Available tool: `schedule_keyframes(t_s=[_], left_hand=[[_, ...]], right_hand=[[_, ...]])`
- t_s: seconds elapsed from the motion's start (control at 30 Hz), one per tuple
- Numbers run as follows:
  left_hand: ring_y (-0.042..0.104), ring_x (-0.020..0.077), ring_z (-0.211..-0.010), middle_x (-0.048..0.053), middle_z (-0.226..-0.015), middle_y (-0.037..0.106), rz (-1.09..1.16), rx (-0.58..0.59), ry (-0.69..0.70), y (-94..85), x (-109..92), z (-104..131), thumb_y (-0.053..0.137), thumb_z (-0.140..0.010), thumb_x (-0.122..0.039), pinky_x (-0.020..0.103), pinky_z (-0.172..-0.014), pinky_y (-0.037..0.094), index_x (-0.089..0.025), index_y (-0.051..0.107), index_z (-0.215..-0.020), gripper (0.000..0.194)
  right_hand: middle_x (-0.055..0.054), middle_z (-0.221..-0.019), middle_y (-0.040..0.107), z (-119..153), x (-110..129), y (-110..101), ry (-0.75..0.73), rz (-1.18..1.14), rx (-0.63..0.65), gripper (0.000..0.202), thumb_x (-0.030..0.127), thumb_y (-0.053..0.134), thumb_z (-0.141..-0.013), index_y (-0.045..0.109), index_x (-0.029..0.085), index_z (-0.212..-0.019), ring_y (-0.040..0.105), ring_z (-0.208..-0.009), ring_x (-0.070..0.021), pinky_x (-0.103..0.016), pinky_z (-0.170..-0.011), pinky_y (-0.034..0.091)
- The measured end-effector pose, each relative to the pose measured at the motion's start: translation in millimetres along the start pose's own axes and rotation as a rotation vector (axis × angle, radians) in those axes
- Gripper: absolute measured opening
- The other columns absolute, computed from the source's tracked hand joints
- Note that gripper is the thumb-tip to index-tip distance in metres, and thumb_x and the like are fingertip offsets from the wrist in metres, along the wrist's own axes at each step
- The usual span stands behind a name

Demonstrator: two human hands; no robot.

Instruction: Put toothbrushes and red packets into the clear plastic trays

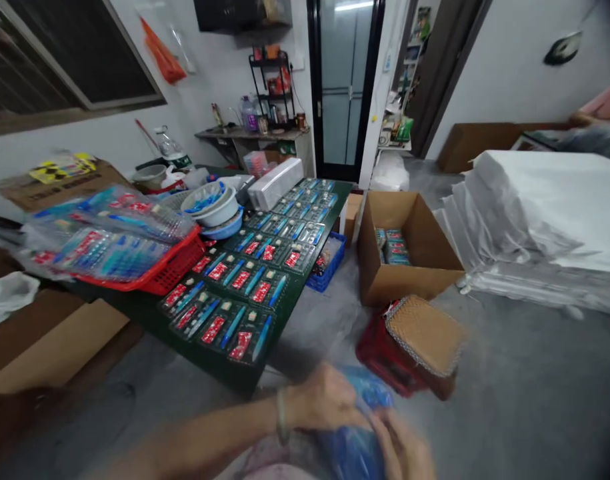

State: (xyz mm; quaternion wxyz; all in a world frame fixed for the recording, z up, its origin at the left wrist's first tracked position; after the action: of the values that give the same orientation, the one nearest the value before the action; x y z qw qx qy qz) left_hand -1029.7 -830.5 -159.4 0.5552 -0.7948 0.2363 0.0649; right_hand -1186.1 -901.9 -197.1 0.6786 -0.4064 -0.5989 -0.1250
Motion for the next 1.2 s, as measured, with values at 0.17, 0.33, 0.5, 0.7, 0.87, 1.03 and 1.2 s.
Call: schedule_keyframes(t_s=[0.17, 0.33, 0.5, 0.7, 0.87, 1.03, 1.2], left_hand=[[0.037, 0.0066, -0.046, -0.007, -0.052, 0.045, 0.174, 0.04, -0.445, 3.8, 26.1, -14.3, 0.057, -0.066, -0.074, 0.021, -0.049, 0.033, -0.016, 0.051, -0.072, 0.058], [0.036, 0.0072, -0.041, -0.009, -0.049, 0.041, 0.294, 0.147, -0.422, 20.4, 63.7, -35.8, 0.057, -0.052, -0.083, 0.022, -0.046, 0.029, -0.018, 0.05, -0.082, 0.073], [0.053, 0.0174, -0.048, 0.0, -0.055, 0.056, 0.088, 0.362, -0.371, 43.4, 118.2, -68.2, 0.054, -0.062, -0.079, 0.026, -0.048, 0.028, -0.017, 0.055, -0.082, 0.065], [0.057, 0.0154, -0.055, 0.001, -0.062, 0.062, 0.121, 0.354, -0.292, 35.0, 178.8, -102.9, 0.048, -0.087, -0.047, 0.026, -0.05, 0.028, -0.018, 0.059, -0.076, 0.033], [0.045, 0.0107, -0.048, -0.002, -0.054, 0.053, 0.159, 0.348, -0.326, 20.3, 235.6, -116.8, 0.039, -0.093, -0.037, 0.025, -0.051, 0.026, -0.017, 0.055, -0.067, 0.037], [0.039, 0.0108, -0.047, -0.002, -0.054, 0.048, 0.132, 0.479, -0.244, 17.2, 292.6, -137.5, 0.045, -0.088, -0.026, 0.028, -0.049, 0.022, -0.017, 0.053, -0.068, 0.023], [0.038, 0.0119, -0.05, -0.002, -0.056, 0.048, 0.147, 0.531, -0.282, 16.1, 352.7, -188.4, 0.047, -0.084, -0.016, 0.028, -0.05, 0.022, -0.017, 0.052, -0.069, 0.015]], right_hand=[[-0.001, -0.059, 0.06, -49.1, -6.4, -21.1, -0.041, 0.035, 0.111, 0.038, 0.045, 0.045, -0.091, 0.059, 0.018, -0.067, 0.055, -0.052, -0.0124, -0.019, -0.052, 0.044], [0.001, -0.06, 0.058, -103.1, -18.6, -27.2, -0.014, 0.117, 0.208, 0.036, 0.041, 0.043, -0.093, 0.06, 0.017, -0.072, 0.055, -0.054, -0.0117, -0.019, -0.052, 0.041], [0.002, -0.056, 0.056, -168.4, -25.7, -30.3, -0.126, 0.295, 0.19, 0.036, 0.036, 0.041, -0.094, 0.055, 0.018, -0.066, 0.051, -0.049, -0.0107, -0.021, -0.05, 0.038], [0.0, -0.059, 0.06, -242.7, -26.2, -21.7, -0.119, 0.279, 0.194, 0.032, 0.031, 0.042, -0.093, 0.058, 0.019, -0.068, 0.055, -0.051, -0.0126, -0.024, -0.051, 0.04], [-0.002, -0.063, 0.064, -298.4, -31.0, -10.7, -0.003, 0.201, 0.326, 0.024, 0.043, 0.051, -0.088, 0.062, 0.023, -0.084, 0.058, -0.054, -0.0162, -0.026, -0.052, 0.04], [-0.003, -0.076, 0.069, -353.4, -59.4, 20.6, 0.097, 0.447, 0.519, 0.061, 0.055, 0.076, -0.061, 0.058, 0.022, -0.108, 0.067, -0.074, -0.0263, -0.03, -0.065, 0.045], [-0.009, -0.079, 0.071, -424.8, -95.7, 46.6, 0.172, 0.528, 0.642, 0.073, 0.046, 0.076, -0.065, 0.047, 0.019, -0.126, 0.069, -0.077, -0.0292, -0.032, -0.067, 0.047]])
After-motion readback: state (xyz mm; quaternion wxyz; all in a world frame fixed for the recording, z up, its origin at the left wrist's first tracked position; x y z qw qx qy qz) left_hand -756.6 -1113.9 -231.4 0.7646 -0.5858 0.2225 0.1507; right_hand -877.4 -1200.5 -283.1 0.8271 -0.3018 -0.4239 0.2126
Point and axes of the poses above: each hand's wrist, its own z-axis away from the middle knuckle, its own y-axis out of the palm, x = y × z, the point moved 3 cm from there along -z, towards the middle knuckle
